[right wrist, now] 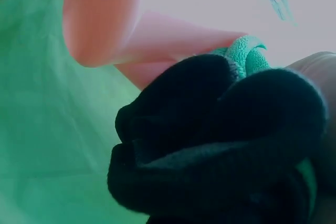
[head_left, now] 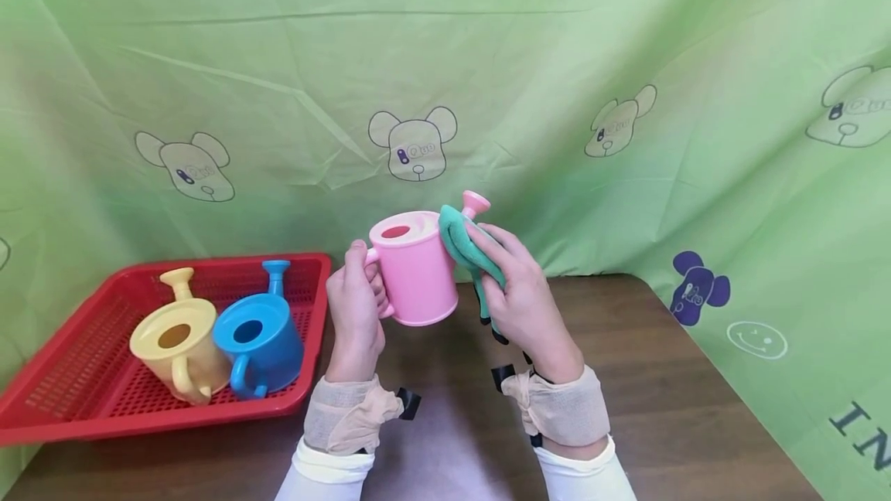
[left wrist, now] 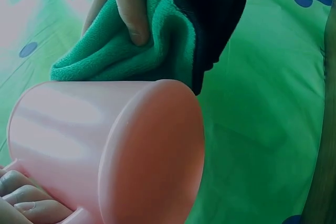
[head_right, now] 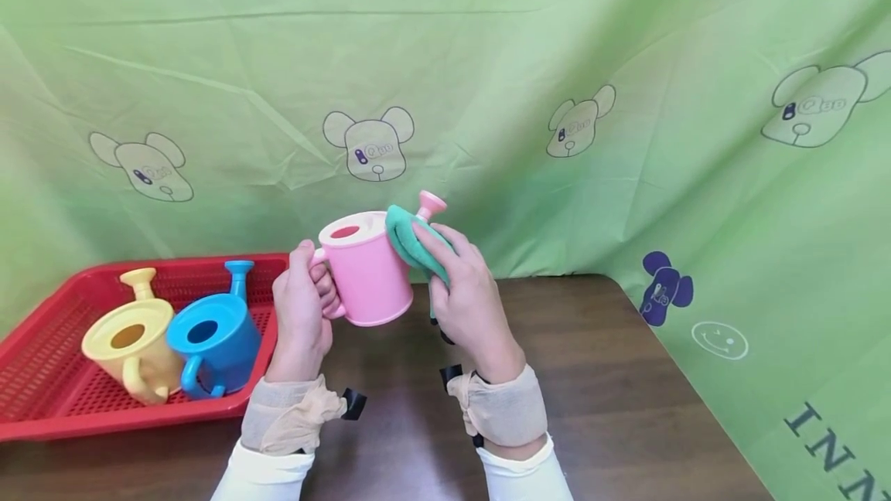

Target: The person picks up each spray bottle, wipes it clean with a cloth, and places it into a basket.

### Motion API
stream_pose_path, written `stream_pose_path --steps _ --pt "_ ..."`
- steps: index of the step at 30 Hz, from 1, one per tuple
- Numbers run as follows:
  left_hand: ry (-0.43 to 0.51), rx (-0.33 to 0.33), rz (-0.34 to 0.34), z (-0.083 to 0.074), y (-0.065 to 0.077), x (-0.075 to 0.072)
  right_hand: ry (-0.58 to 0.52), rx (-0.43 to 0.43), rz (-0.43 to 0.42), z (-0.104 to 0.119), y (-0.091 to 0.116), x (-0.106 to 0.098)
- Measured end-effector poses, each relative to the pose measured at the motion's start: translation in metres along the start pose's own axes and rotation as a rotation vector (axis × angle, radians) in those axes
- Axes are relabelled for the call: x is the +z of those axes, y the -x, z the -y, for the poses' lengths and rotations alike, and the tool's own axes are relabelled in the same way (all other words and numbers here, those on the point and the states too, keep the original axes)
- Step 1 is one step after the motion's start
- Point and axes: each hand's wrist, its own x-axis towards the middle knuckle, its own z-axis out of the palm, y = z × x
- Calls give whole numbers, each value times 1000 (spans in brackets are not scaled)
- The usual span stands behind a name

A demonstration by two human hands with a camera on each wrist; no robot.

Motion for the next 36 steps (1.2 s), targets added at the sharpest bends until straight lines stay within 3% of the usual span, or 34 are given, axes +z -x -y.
stream_pose_path --steps 9,16,24,36 --pt "21 -10 -12 -2 0 -2 22 32 50 0 3 0" --pt "52 18 0 -7 1 -4 15 49 84 1 6 -1" --pt "55 25 -7 -9 1 -8 5 35 117 1 5 0" --pt "37 6 -22 -3 -4 -10 -8 50 130 -12 4 -8"
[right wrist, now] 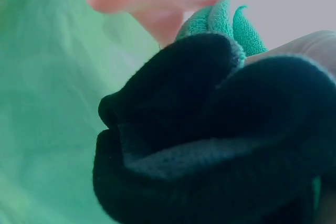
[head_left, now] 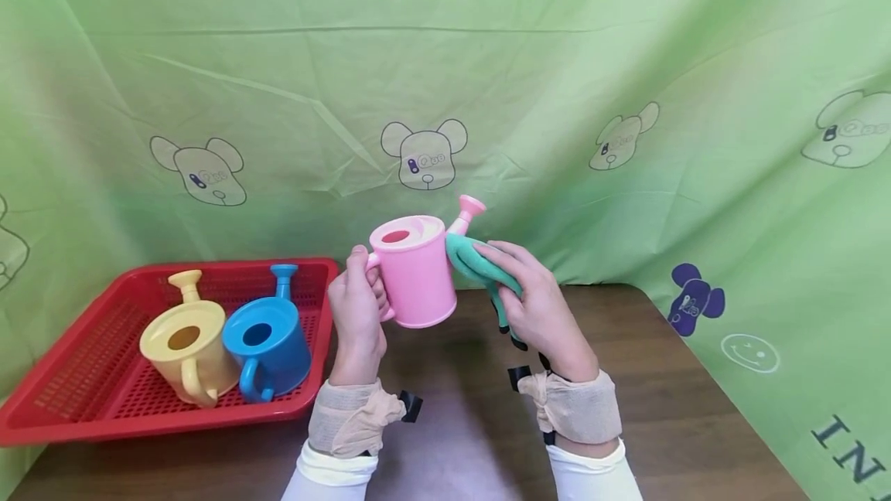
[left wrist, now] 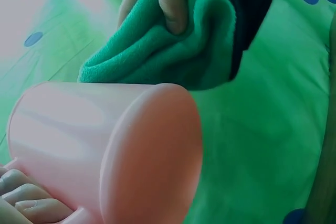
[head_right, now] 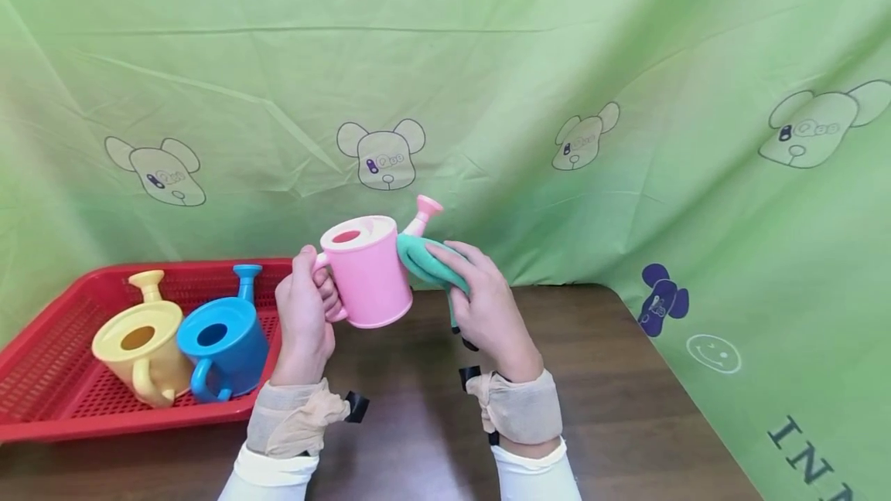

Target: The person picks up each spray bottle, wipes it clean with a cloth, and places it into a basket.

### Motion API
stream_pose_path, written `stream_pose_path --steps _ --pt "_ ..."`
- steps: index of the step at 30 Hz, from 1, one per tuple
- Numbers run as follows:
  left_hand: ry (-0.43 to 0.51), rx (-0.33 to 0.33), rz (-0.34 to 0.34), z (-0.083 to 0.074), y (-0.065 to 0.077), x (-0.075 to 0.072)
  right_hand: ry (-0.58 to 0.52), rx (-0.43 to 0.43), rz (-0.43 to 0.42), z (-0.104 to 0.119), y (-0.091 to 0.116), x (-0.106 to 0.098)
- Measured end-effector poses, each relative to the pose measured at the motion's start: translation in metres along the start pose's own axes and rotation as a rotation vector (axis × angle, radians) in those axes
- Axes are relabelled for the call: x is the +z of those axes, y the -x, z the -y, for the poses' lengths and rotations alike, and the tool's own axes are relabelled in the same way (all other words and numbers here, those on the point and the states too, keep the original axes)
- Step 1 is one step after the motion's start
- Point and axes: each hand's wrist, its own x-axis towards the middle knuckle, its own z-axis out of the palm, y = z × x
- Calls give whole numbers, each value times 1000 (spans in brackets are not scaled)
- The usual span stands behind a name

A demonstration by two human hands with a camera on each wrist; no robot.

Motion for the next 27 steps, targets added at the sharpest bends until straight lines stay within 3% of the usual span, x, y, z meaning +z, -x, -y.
stream_pose_path --steps 6,14,27 --pt "-6 -14 25 8 2 5 -25 48 -21 -12 6 -9" --pt "3 12 29 6 3 9 -27 97 -2 -18 6 -13" --pt "9 29 10 0 3 4 -41 76 -6 -13 3 -13"
